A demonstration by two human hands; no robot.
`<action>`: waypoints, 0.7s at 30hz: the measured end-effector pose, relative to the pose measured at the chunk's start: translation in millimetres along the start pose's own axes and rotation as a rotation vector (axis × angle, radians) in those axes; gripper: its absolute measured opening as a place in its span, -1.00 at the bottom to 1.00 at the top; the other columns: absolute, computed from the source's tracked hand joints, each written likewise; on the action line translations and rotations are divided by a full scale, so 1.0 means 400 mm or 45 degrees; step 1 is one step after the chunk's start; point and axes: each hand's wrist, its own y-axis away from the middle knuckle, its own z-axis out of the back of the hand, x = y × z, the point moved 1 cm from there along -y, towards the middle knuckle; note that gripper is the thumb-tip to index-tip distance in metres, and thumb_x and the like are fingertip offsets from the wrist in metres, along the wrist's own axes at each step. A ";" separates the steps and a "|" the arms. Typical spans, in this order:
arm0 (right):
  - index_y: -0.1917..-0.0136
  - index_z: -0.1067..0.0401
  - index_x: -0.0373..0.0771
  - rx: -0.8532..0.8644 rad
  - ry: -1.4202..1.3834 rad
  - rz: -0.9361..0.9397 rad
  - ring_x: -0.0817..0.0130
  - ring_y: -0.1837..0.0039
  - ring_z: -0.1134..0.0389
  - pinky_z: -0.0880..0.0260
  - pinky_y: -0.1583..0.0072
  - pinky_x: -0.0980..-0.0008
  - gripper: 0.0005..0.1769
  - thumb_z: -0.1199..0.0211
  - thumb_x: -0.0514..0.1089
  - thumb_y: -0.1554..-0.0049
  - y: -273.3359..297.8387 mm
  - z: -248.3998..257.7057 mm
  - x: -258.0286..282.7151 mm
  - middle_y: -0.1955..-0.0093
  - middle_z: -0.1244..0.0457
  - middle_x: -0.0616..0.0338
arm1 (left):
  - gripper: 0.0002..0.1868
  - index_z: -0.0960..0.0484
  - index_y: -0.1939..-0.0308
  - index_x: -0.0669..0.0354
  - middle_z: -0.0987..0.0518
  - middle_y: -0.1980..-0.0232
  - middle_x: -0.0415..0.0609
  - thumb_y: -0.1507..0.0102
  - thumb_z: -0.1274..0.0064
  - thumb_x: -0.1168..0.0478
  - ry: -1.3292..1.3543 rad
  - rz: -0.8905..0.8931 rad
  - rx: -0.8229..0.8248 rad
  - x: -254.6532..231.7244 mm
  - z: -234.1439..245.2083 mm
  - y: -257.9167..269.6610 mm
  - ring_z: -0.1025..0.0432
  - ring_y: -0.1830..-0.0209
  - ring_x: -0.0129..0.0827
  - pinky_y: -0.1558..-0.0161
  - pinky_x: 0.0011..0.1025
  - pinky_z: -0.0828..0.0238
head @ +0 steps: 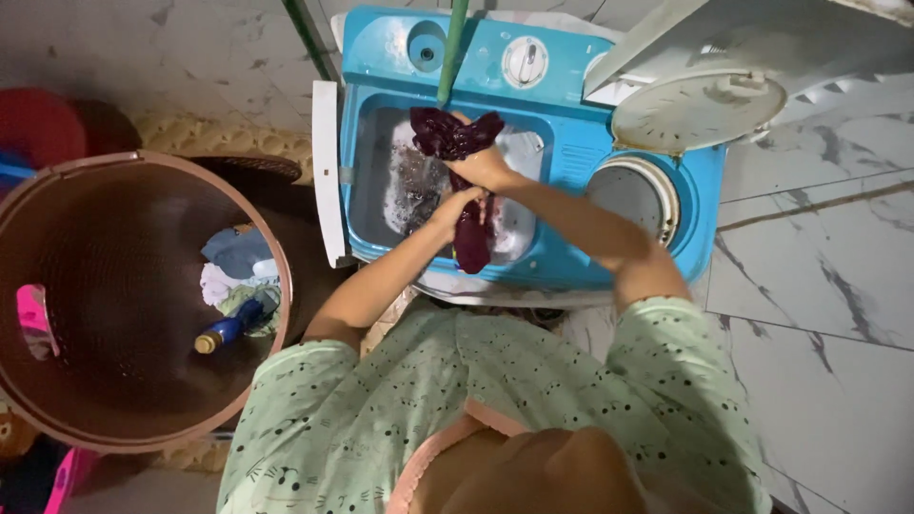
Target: Sorting laundry from baskets and putting them into a twin-tub washing machine to wash.
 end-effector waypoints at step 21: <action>-0.04 -0.37 -0.26 0.123 -2.509 -0.091 0.19 -0.15 -0.37 -0.44 -0.33 0.03 -0.45 -0.07 0.32 -0.29 -0.052 0.036 -0.002 -0.04 -0.34 0.11 | -0.09 -0.27 -0.28 0.49 -0.31 0.23 0.01 -0.19 -0.12 -0.24 1.553 0.034 1.556 -0.138 -0.302 0.140 -0.37 0.49 -0.40 0.42 -0.45 -0.46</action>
